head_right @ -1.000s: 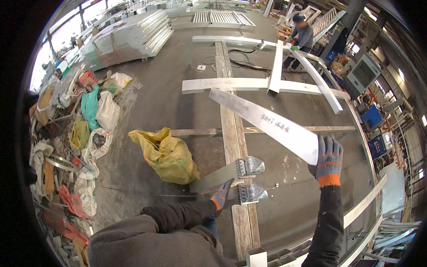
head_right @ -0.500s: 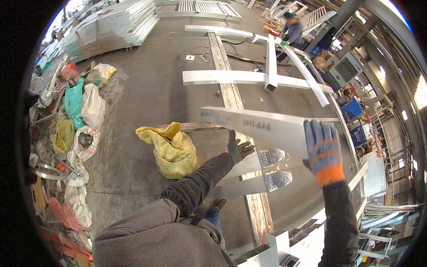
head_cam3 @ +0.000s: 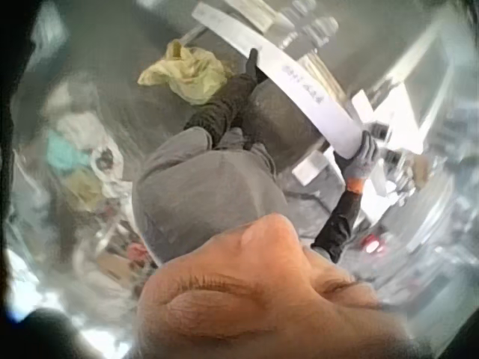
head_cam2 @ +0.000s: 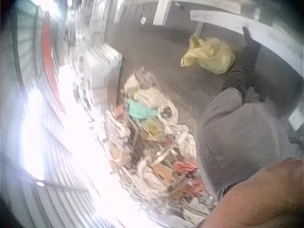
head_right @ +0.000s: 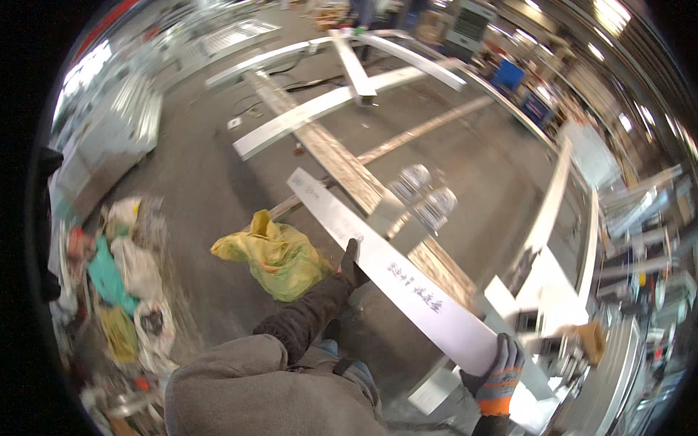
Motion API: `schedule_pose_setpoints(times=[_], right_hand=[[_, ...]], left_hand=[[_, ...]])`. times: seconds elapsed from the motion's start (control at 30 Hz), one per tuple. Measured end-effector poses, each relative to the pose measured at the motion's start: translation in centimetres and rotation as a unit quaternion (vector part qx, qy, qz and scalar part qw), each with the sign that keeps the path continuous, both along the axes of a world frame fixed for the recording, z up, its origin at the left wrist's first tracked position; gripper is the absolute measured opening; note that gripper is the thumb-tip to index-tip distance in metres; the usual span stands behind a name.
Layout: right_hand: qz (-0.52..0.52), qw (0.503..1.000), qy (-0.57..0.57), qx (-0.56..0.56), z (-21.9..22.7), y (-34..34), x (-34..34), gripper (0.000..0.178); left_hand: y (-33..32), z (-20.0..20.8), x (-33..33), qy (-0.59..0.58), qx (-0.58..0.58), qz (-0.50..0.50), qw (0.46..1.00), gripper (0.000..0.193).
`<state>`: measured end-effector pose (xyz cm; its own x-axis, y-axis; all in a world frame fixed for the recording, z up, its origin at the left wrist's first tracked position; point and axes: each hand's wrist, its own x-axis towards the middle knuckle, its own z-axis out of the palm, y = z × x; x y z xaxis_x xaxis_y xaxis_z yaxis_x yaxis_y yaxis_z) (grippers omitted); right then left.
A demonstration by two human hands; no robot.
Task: The person uses a corded drill to fasten metal brackets onto white metal beams on a workbench. They repeatedly position brackets, drill screws, and reposition the beams to continue assembly.
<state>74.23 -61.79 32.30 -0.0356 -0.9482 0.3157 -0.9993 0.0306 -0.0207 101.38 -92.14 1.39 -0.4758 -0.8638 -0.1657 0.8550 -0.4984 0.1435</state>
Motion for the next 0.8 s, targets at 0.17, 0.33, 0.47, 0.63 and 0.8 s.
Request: schedule_pose_setpoints(times=[0.17, 0.33, 0.47, 0.63, 0.8], right_hand=[[-0.311, 0.943, -0.06, 0.105, -9.0, 20.9, -5.2, 0.119], [-0.609, 0.732, -0.269, 0.142, -21.0, 45.3, -1.0, 0.119], [-0.534, 0.665, -0.509, -0.119, -23.2, 61.4, 7.3, 0.116], [-0.582, 0.553, -0.538, -0.257, -19.8, 75.7, 14.8, 0.113], [-0.664, 0.541, -0.428, -0.287, -21.3, 86.3, 15.2, 0.112]], left_hand=[[14.5, 1.4, -2.6, -0.187, 0.024, -0.186, 0.964, 0.075], [30.6, 1.6, -4.0, -0.193, -0.042, -0.333, 0.922, 0.059], [43.3, 1.0, -5.2, -0.206, -0.046, -0.42, 0.883, 0.067], [57.2, 0.5, -8.5, -0.228, -0.065, -0.499, 0.834, 0.052], [66.0, 0.9, -14.6, -0.237, -0.082, -0.557, 0.792, 0.05]])
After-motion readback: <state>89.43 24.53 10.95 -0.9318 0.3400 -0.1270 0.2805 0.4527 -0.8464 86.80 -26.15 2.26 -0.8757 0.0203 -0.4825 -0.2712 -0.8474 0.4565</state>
